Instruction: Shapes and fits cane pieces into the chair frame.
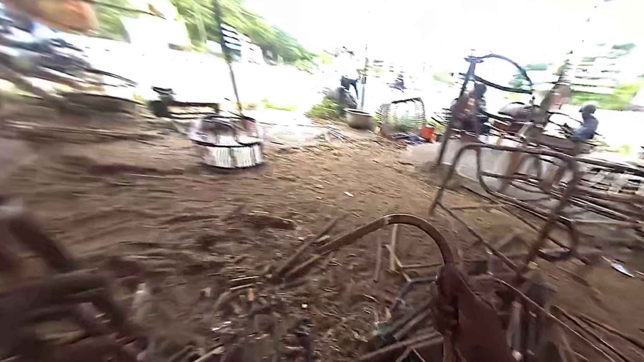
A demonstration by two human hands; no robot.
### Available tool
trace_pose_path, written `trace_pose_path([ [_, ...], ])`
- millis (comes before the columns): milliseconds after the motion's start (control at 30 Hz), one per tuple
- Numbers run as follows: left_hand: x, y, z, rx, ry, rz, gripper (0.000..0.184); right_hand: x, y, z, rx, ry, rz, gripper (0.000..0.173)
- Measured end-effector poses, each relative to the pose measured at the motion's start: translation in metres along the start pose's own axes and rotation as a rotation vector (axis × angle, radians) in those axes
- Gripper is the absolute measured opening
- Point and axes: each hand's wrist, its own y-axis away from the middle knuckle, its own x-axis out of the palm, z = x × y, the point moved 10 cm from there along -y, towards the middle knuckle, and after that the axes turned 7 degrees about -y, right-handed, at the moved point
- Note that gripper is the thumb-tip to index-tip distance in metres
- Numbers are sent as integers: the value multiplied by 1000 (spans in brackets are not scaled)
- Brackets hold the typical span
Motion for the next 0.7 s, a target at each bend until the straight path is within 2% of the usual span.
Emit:
trace_pose_path([
  [33, 16, -13, 6, 77, -50, 16, 64, 31, -3, -5, 3, -23, 123, 41],
  [100, 52, -37, 8, 109, -62, 39, 66, 81, -6, -15, 6, -35, 303, 38],
  [200, 89, -54, 12, 53, 97, 170, 46, 129, 7, -26, -41, 43, 544, 33],
  [267, 91, -52, 14, 105, 214, 183, 28, 143, 19, -24, -173, 206, 710, 30],
  [333, 80, -42, 9, 252, 241, 158, 22, 142, 29, -14, -392, 511, 818, 27],
  [400, 65, -27, -5, 429, 93, 91, 20, 140, 38, -6, -603, 832, 837, 22],
  [467, 53, -3, -21, 580, -98, 18, 20, 131, 33, -4, -673, 907, 661, 22],
  [500, 50, 11, -26, 627, -201, -7, 22, 125, 23, -5, -638, 832, 521, 31],
  [533, 49, 23, -30, 668, -295, -21, 24, 119, 7, -14, -500, 647, 408, 42],
  [567, 50, 34, -31, 694, -373, -27, 27, 118, -10, -35, -278, 385, 337, 48],
  [633, 53, 54, -28, 707, -476, -17, 28, 140, -32, -89, 139, 3, 271, 50],
  [700, 56, 72, -21, 697, -587, 37, 28, 185, -38, -121, 324, -61, 371, 60],
])
